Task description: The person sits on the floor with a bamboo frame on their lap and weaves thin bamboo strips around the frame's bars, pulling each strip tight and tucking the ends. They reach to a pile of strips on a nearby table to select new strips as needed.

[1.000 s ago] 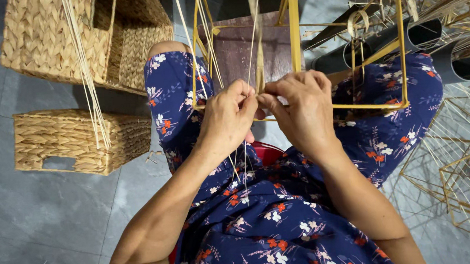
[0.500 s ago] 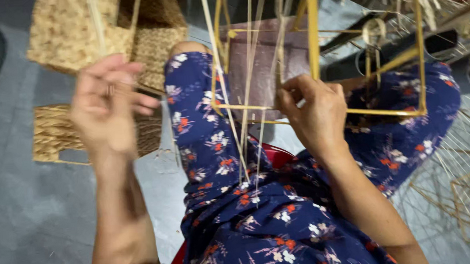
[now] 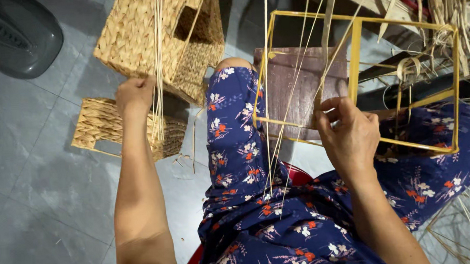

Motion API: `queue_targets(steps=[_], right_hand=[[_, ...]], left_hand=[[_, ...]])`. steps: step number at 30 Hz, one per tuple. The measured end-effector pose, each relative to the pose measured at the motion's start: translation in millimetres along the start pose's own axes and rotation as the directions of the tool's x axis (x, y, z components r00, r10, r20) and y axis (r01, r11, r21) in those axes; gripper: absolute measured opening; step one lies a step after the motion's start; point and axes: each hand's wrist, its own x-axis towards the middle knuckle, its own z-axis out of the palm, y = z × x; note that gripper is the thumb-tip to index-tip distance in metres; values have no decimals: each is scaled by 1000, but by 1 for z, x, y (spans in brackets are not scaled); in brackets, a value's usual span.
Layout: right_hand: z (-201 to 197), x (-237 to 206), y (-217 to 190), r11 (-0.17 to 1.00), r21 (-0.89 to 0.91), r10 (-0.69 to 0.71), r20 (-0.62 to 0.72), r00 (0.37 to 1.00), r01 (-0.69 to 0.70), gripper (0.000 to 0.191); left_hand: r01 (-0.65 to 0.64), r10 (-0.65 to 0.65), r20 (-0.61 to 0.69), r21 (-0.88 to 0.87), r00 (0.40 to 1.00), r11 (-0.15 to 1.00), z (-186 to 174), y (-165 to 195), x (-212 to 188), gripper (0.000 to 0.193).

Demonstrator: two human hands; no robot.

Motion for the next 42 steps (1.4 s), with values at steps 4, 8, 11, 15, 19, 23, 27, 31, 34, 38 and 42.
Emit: queue_targets(steps=[4, 8, 11, 15, 19, 23, 27, 31, 34, 38, 42], right_hand=[[2, 0, 1, 999, -18, -50, -31, 998, 49, 11], [2, -1, 3, 998, -34, -54, -18, 998, 53, 12], [1, -1, 3, 996, -31, -89, -40, 995, 88, 14], [1, -1, 2, 998, 18, -60, -44, 997, 61, 23], [-1, -1, 1, 999, -2, -42, -42, 998, 42, 41], [-5, -1, -3, 998, 51, -43, -22, 999, 44, 36], [-9, 0, -6, 993, 28, -117, -45, 992, 118, 9], [-17, 4, 4, 976, 201, -106, 83, 991, 87, 13], [-30, 8, 19, 866, 501, -139, 250, 958, -5, 25], [-44, 8, 33, 772, 635, -228, 328, 917, -35, 29], [-41, 6, 33, 833, 546, -252, 236, 938, 87, 26]], left_hand=[[92, -60, 123, -277, 991, 956, 6, -6, -5, 19], [116, -100, 83, -220, 992, 969, 2, -7, -7, 16], [57, -46, 41, -328, 998, 943, -3, -9, -10, 13], [-11, 41, 32, -647, 999, 763, -9, -20, -20, 17], [-295, 223, -203, -474, 954, 830, -22, -25, -32, 21], [-181, 71, -194, -638, 978, 749, -47, 1, -55, 20], [-51, 138, 55, -747, 989, 663, -81, 47, -110, 17], [23, 478, 408, -779, 778, 627, -91, 94, -178, 17], [169, 504, 637, -702, 584, 691, -73, 129, -226, 14], [88, 541, 679, -660, 496, 746, -48, 164, -260, 12], [-18, 546, 676, -620, 494, 784, -35, 186, -277, 9]])
